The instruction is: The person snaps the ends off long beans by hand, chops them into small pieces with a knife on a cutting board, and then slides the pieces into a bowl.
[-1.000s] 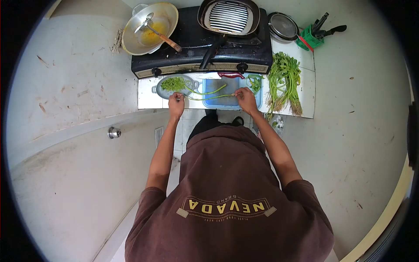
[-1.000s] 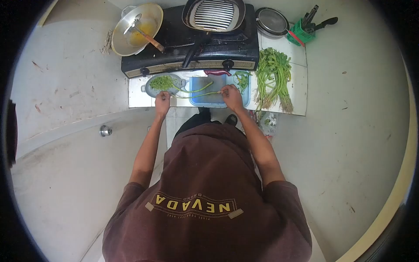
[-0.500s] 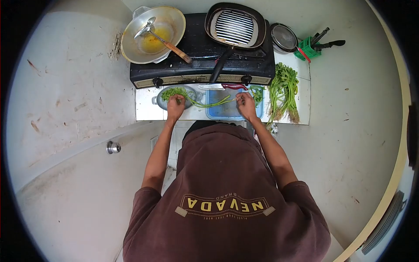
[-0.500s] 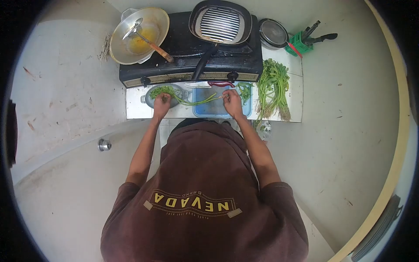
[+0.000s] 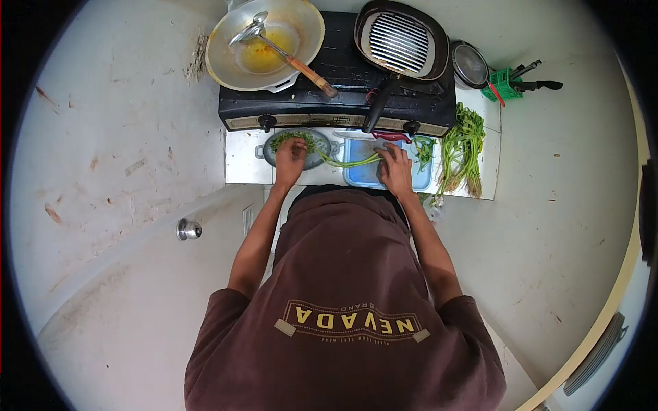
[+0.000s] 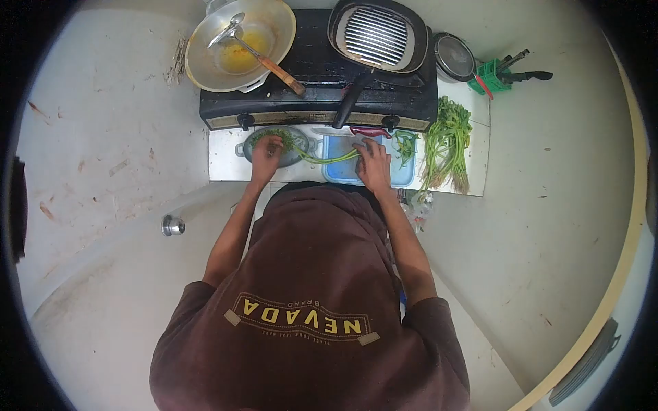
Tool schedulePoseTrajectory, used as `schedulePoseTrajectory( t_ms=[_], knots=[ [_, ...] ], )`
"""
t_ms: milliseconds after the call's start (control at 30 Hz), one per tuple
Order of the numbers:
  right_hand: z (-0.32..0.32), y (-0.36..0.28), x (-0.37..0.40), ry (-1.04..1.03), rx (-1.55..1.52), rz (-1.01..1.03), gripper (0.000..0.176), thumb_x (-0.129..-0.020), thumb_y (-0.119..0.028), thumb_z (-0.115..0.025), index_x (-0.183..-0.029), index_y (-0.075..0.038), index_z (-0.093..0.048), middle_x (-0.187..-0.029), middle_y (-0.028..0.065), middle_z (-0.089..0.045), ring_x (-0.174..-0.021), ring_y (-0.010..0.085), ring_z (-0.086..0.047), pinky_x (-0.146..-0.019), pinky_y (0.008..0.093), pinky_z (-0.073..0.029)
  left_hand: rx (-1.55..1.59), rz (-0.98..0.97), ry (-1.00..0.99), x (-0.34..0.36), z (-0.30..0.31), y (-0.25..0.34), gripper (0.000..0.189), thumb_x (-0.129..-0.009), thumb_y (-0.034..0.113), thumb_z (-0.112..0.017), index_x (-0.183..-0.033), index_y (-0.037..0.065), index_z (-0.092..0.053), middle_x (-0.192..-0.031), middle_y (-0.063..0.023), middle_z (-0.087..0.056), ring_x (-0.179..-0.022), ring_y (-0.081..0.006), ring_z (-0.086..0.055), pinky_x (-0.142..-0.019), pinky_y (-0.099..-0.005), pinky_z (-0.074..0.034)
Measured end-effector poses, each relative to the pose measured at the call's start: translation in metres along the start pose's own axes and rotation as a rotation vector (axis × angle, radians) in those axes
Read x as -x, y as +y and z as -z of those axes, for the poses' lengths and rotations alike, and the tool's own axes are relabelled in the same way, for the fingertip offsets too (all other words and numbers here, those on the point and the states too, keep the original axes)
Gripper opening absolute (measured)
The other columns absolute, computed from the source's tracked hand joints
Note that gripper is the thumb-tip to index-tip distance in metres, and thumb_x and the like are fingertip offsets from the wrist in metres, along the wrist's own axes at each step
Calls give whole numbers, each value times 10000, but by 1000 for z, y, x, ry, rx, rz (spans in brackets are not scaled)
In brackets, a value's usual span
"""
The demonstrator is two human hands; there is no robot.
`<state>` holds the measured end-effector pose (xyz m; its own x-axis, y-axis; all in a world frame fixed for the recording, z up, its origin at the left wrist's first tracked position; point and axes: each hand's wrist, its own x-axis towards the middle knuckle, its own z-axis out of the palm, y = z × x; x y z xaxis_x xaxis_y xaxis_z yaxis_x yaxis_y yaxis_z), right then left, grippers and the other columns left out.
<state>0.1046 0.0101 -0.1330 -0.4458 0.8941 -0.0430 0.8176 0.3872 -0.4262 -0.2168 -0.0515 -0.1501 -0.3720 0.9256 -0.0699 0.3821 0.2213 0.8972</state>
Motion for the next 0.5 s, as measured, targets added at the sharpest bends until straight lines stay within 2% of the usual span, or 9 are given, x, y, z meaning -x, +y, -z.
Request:
schedulePoseTrajectory(
  t_ms=[300, 400, 500],
  knots=[
    [7, 7, -20, -207, 108, 17, 524, -758, -31, -673, -1253, -204, -663, -1329, 84, -504, -1214, 310, -498, -935, 518, -426, 46, 9, -91, -1, -7, -14, 123, -904, 22, -649, -1024, 22, -681, -961, -117, -712, -766, -212, -686, -664, -324, -524],
    [7, 17, -19, -197, 97, 24, 497, -760, -49, -682, -1235, -192, -660, -1312, 84, -506, -1223, 309, -503, -949, 518, -430, 56, -3, -163, 3, -7, -6, 114, -910, 19, -638, -1016, 12, -679, -956, -119, -704, -774, -211, -686, -674, -328, -528],
    [5, 23, -12, -155, 41, 34, 515, -729, -46, -681, -1227, -180, -655, -1288, 68, -507, -1188, 299, -516, -909, 515, -439, 48, -54, -221, 3, -9, 5, 114, -908, 15, -632, -1012, 2, -676, -966, -128, -689, -785, -223, -685, -683, -333, -534]
  ],
)
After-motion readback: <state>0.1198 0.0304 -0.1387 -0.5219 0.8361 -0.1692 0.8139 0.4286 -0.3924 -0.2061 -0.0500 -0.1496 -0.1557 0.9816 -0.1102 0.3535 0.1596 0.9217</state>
